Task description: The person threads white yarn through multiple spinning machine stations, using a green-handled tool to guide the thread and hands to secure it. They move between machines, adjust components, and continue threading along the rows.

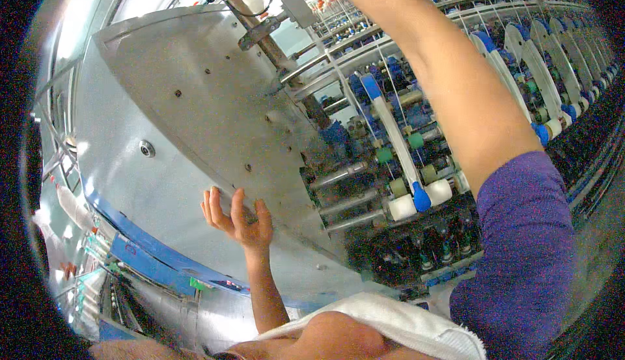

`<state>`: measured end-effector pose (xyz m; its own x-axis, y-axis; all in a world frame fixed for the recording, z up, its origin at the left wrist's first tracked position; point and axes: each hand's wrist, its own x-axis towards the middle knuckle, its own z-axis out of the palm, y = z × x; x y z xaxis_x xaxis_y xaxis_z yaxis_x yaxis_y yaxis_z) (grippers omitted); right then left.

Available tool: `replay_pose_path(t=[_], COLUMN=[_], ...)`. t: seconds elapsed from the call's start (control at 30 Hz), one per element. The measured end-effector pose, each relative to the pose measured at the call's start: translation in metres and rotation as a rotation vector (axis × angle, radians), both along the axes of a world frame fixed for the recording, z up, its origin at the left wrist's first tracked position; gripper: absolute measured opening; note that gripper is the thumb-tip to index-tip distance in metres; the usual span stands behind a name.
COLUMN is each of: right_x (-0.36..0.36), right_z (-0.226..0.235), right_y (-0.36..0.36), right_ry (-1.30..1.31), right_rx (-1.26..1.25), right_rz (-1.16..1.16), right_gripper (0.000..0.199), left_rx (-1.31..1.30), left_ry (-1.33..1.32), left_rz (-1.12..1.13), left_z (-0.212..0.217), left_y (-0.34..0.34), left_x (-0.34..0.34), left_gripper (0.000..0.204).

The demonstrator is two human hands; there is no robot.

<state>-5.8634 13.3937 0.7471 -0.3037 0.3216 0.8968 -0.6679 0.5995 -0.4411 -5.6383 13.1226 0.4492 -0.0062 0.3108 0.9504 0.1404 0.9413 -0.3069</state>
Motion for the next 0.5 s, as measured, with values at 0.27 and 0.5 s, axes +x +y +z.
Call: replay_pose_path(t=[0.27,0.5], right_x=[0.065,0.186], right_z=[-0.107,-0.213], right_y=[0.017,0.101], right_ry=[0.003,-0.887], right_rx=[-0.003,0.529], right_rz=[1.216,0.783], right_gripper=[0.034,0.049], left_rx=[0.009,-0.034], left_ry=[0.009,0.026], left_rz=[0.016,0.045], left_z=[-0.002,-0.003], left_y=[0.005,0.01], left_x=[0.002,0.007], left_gripper=[0.037,0.028])
